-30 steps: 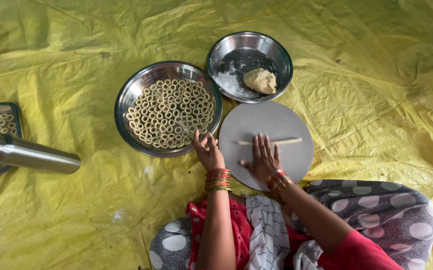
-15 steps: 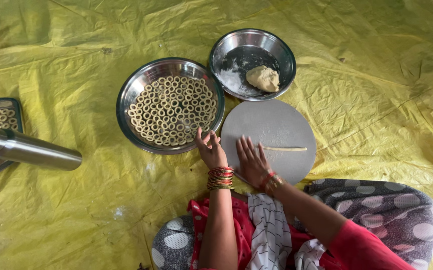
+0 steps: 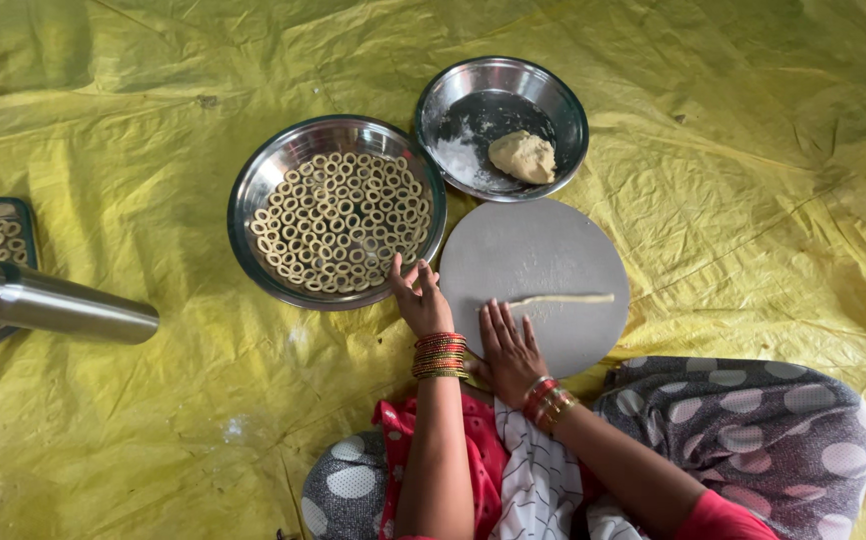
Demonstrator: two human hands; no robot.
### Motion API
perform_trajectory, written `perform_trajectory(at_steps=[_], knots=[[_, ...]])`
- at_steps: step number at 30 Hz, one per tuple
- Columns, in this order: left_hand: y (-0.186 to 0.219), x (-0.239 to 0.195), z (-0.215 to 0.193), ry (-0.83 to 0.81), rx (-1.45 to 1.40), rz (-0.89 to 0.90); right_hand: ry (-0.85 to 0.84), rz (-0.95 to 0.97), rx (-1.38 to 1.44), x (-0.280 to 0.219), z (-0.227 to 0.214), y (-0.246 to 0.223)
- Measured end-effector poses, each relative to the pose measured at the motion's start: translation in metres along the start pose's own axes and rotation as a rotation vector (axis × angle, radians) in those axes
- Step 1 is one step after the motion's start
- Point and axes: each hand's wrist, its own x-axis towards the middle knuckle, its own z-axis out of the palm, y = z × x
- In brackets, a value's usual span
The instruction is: The person rolls small pieces of dough into thin ropes on a round board, then joins the ends to form small rings and places them into a metal tray. The process is repeated continuously with dough taken from a nearby bowl.
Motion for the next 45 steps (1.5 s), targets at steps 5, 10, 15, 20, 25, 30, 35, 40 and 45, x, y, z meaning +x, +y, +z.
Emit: perform_trajectory(at_steps=[5, 10, 15, 20, 25, 30, 35, 40, 45], knots=[[-0.016, 0.002, 0.000, -0.030, 0.019, 0.063, 0.048, -0.046, 0.050, -0.007, -0.031, 0.020], [-0.022, -0.005, 0.002, -0.198, 0.435, 0.138, -0.091, 0.337, 0.086, 0.011, -0.076, 0.081], [-0.015, -0.035, 0.006, -0.451, 1.061, 0.405, -0.003, 0.167, -0.023, -0.004, -0.073, 0.143], [-0.026, -0.052, 0.016, -0.546, 1.247, 0.688, 0.094, 0.155, 0.069, -0.009, -0.039, 0.154], [-0.042, -0.055, 0.016, -0.550, 1.265, 0.770, 0.114, 0.106, 0.316, 0.003, -0.038, 0.163], [-0.065, -0.051, 0.016, -0.548, 0.775, 0.304, 0.159, 0.107, 1.046, 0.014, -0.036, 0.177], [-0.092, -0.040, 0.016, -0.548, -0.021, -0.310, 0.050, 0.190, 1.350, 0.026, -0.030, 0.166], [-0.104, -0.042, 0.014, -0.578, -0.108, -0.468, 0.069, -0.003, 1.217, 0.023, -0.034, 0.150], [-0.111, -0.046, 0.016, -0.527, -0.100, -0.369, 0.041, 0.010, 1.117, 0.021, -0.043, 0.136]])
